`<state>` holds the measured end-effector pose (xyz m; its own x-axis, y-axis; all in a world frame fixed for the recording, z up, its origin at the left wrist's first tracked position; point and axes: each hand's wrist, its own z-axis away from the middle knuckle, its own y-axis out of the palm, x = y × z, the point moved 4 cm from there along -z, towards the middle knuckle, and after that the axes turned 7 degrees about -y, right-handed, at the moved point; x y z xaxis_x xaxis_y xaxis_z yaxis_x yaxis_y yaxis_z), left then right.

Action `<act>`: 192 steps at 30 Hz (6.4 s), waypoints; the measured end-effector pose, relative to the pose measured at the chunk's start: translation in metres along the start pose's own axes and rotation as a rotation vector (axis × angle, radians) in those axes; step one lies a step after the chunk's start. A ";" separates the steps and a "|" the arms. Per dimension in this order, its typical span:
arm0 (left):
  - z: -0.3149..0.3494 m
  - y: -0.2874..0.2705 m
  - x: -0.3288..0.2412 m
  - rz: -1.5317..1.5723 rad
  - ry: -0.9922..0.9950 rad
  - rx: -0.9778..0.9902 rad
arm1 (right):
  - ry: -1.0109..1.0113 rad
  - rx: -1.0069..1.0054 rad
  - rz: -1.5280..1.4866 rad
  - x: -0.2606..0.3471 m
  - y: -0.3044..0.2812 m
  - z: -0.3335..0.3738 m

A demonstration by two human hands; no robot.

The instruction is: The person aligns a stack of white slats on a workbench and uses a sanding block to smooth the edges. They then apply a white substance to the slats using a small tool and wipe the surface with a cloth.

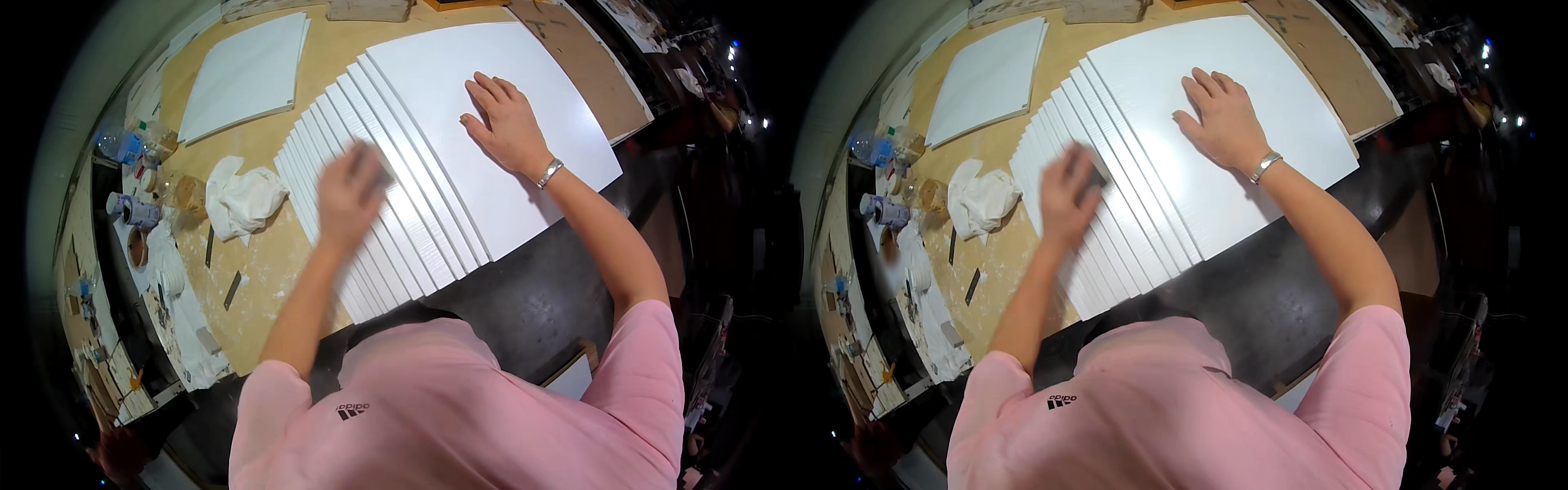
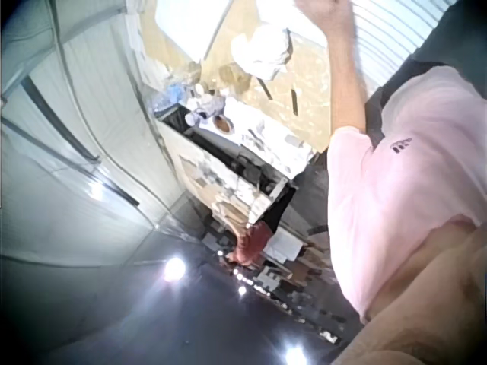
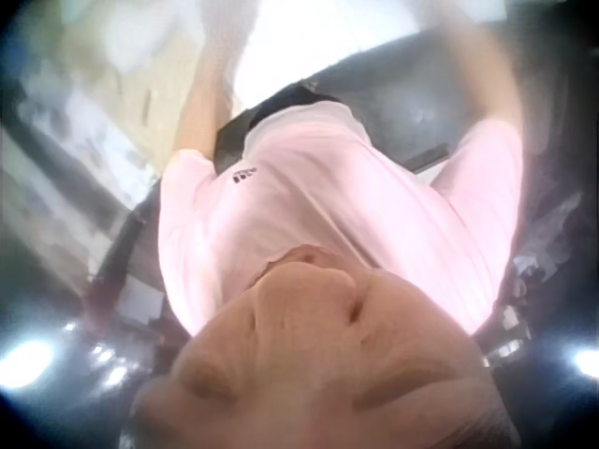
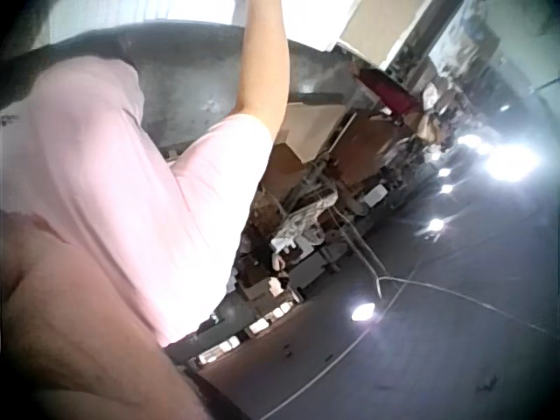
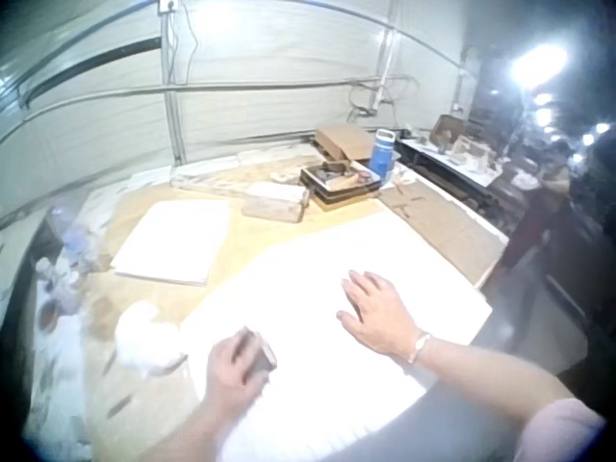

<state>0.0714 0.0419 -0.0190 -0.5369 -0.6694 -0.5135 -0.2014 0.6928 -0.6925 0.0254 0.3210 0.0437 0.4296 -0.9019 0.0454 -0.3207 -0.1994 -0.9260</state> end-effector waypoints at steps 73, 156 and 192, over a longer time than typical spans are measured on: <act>0.093 -0.012 0.058 0.059 -0.439 0.072 | -0.015 0.132 -0.095 0.069 -0.008 0.004; 0.120 -0.056 0.064 -0.065 -0.447 0.011 | 0.007 0.032 -0.084 0.061 -0.005 0.008; 0.207 -0.084 -0.017 0.079 -0.251 0.220 | -0.047 0.021 -0.097 0.057 -0.001 0.008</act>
<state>0.2670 -0.0600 -0.0572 -0.3200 -0.6799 -0.6598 0.0288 0.6891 -0.7240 0.0568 0.2727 0.0444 0.4966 -0.8599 0.1179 -0.2587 -0.2763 -0.9256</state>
